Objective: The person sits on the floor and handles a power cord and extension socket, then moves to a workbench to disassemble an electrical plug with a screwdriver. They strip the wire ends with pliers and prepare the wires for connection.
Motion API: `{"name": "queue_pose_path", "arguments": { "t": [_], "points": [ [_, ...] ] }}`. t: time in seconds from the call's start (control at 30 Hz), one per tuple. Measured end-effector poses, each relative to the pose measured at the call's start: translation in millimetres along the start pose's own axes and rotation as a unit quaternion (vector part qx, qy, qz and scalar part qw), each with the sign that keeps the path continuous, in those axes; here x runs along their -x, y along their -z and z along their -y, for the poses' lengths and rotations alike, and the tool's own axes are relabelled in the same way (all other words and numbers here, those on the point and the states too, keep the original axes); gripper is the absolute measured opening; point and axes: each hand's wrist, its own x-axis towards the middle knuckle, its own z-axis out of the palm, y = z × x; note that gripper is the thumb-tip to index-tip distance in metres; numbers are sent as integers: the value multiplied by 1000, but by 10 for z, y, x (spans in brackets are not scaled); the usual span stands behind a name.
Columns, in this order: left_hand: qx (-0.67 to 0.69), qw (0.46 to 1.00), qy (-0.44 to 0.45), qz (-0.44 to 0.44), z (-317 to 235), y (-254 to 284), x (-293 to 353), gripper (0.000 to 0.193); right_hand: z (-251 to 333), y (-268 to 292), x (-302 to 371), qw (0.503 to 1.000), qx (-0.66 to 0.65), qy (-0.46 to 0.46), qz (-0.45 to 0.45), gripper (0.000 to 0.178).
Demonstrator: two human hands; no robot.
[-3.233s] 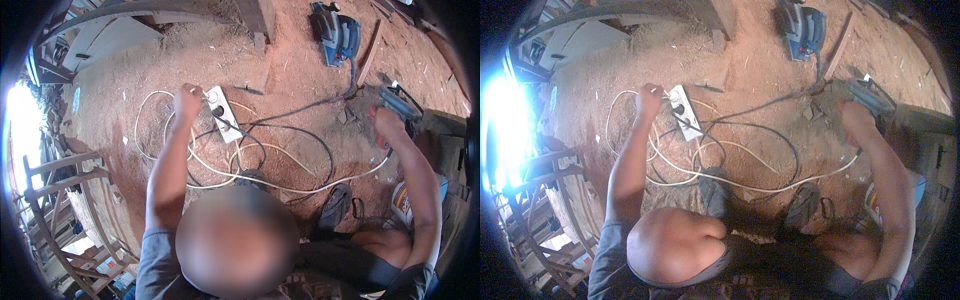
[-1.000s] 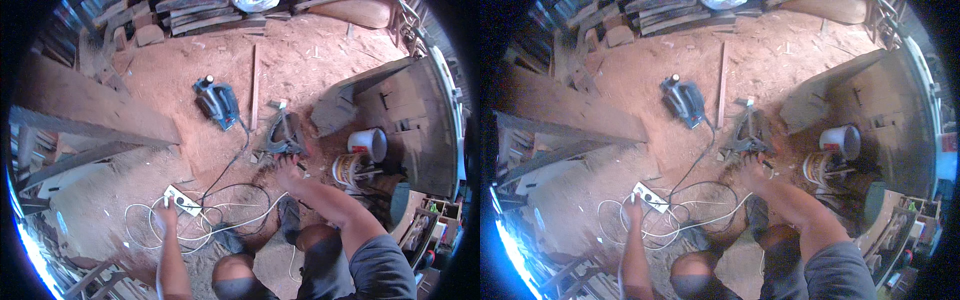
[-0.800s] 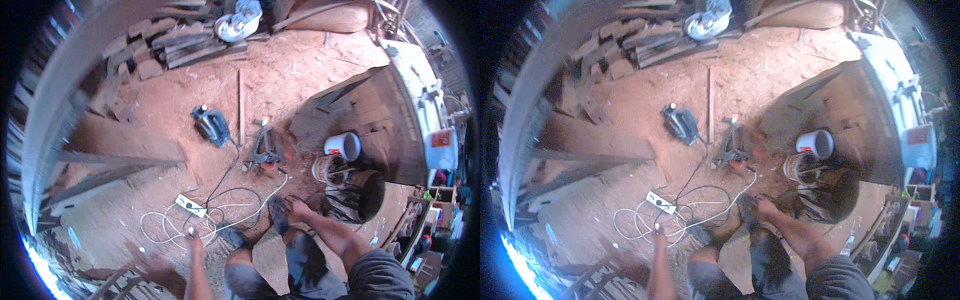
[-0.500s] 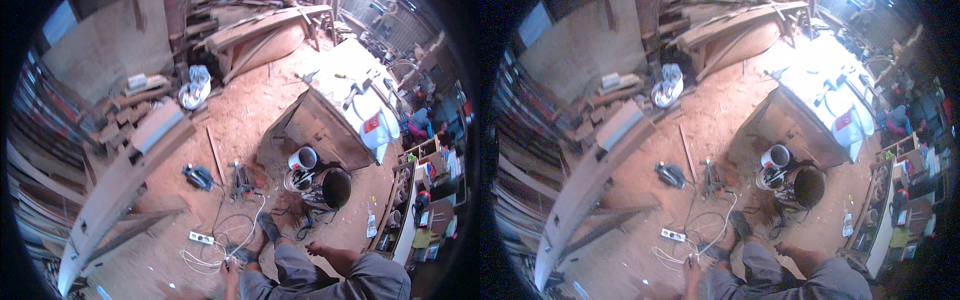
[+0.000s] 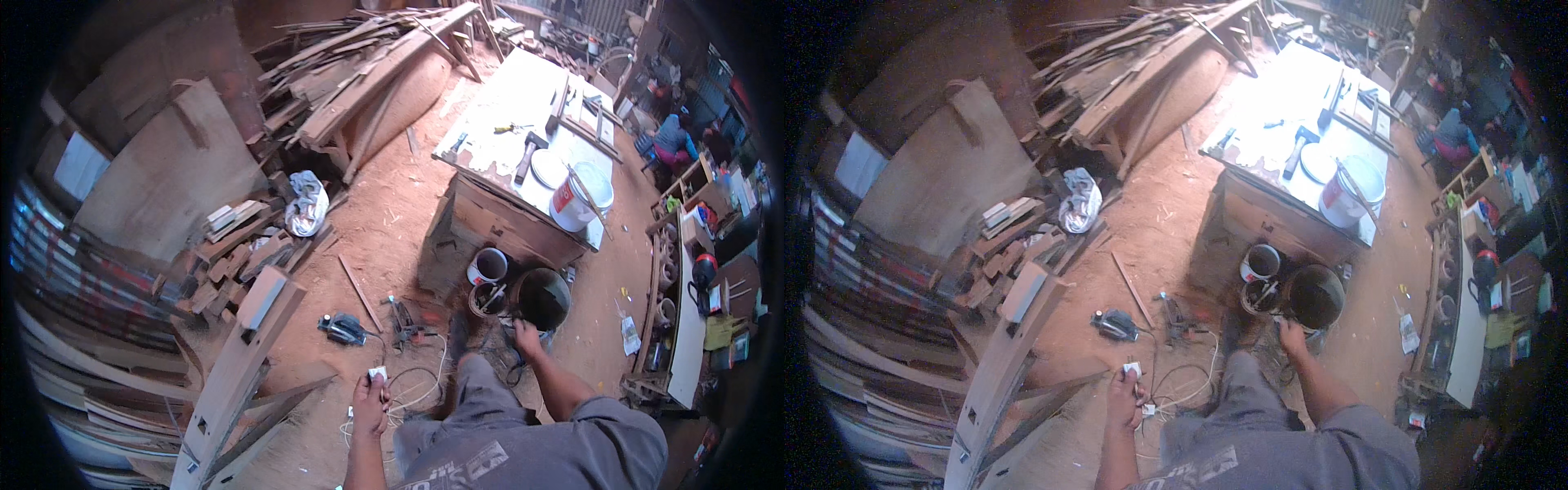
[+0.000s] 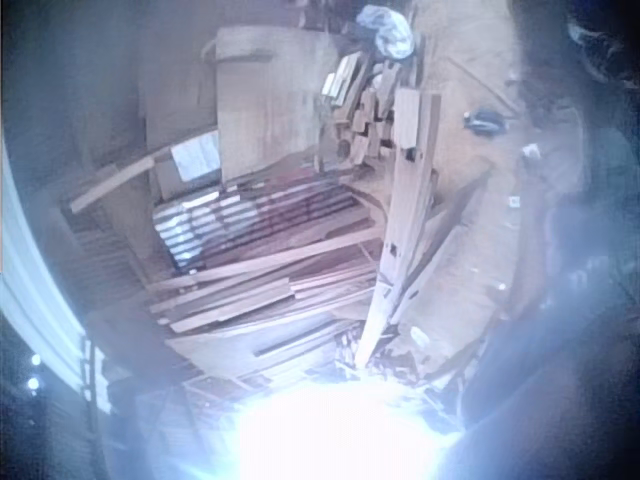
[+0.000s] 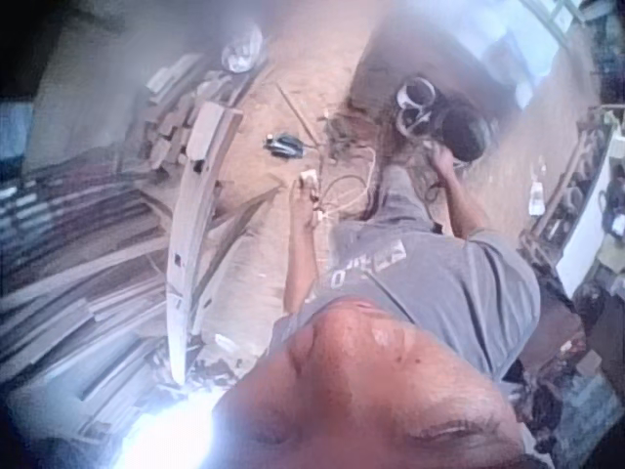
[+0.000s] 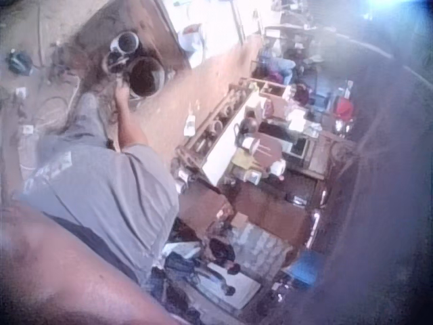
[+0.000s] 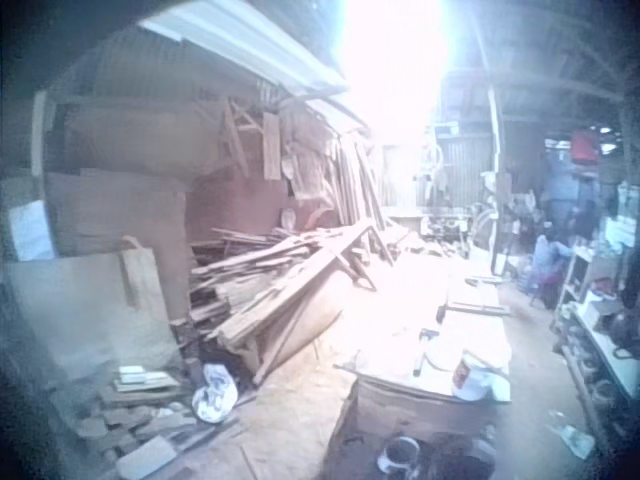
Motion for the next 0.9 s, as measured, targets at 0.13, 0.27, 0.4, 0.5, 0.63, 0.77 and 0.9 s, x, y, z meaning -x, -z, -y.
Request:
{"name": "queue_pose_path", "arguments": {
  "t": [0.13, 0.27, 0.4, 0.5, 0.63, 0.77, 0.9],
  "points": [
    [72, 992, 95, -39, -89, -504, -217, 26, 1447, 149, -1362, 968, -239, -70, 23, 34],
    [53, 986, 153, -30, -105, -1361, -859, 31, 1576, -25, -3448, 965, -235, 60, -100, 30],
    [68, 977, 197, 56, -346, -2464, -1377, 37, 2040, 47, -4950, 976, -170, 68, -118, 36],
    [156, 951, 229, 136, -688, -3303, -1717, 41, 2765, 173, -5339, 982, -139, 73, -104, 48],
    [214, 924, 199, 247, -1421, -4586, -1905, 44, 2896, 314, -5810, 991, -106, 52, -71, 59],
    [292, 848, -3, 443, -2445, -5333, -2137, 48, 2501, 204, -6070, 995, -66, 50, -51, 68],
    [263, 847, -225, 404, -3088, -5461, -2403, 51, 2439, 249, -6075, 996, -79, 32, -39, 70]
  ]
}}
